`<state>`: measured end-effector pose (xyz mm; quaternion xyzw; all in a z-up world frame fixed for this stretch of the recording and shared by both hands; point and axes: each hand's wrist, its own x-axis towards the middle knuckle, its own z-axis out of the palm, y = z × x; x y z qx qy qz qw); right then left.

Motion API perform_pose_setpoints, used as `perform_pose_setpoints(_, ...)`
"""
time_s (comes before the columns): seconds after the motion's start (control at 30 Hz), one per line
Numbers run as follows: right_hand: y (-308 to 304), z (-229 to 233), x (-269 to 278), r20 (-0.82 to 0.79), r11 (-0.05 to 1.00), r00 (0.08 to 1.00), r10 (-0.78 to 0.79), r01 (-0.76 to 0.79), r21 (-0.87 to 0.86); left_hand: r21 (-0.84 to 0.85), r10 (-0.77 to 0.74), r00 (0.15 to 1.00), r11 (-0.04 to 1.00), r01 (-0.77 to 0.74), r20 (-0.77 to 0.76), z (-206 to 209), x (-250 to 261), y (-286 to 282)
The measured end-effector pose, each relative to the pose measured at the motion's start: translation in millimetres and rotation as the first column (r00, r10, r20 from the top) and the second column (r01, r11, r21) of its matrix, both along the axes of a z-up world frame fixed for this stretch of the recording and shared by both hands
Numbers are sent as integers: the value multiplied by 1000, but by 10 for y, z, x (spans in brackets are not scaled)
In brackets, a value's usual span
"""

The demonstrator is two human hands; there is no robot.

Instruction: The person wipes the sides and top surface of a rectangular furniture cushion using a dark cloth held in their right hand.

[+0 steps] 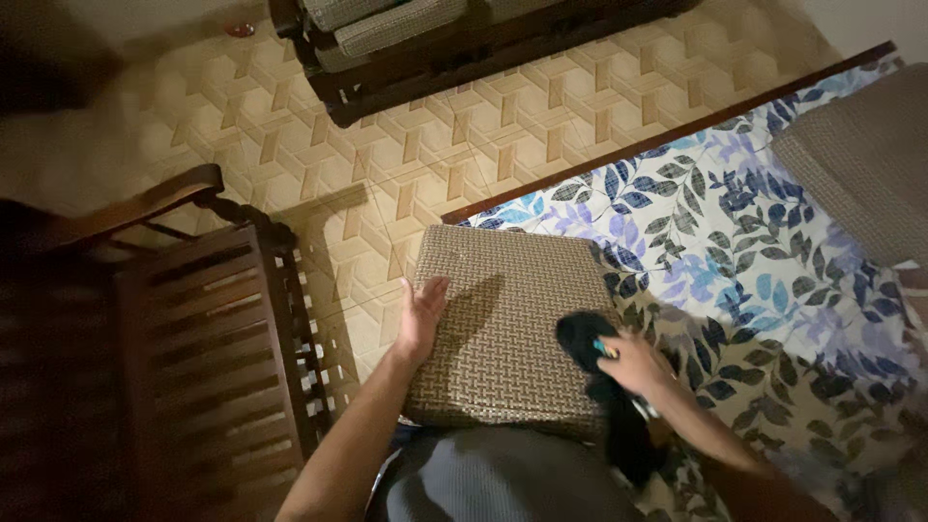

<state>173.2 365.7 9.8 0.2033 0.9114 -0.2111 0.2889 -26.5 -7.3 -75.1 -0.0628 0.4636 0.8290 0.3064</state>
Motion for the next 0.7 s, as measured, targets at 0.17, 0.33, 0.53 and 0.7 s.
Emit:
perform_pose_setpoints(0.17, -406, -313, -867, 31, 999, 1000, 2, -3, 50, -267, -117, 992, 956, 125, 45, 453, 80, 19)
perform_pose_setpoints(0.33, -1484, 297, -1331, -75, 952, 958, 276, -283, -113, -181, -94, 995, 980, 88, -21, 565, 108, 22)
perform_pose_setpoints(0.53, -1613, 1249, -451, 77, 897, 934, 350, -310, -314, -109, -3, 999, 994, 8, 42, 351, 69, -33)
perform_pose_setpoints(0.7, -511, 610, 172, 58, 970, 987, 148, -133, -204, -119, 15, 996, 993, -4, 93, 259, 43, -11)
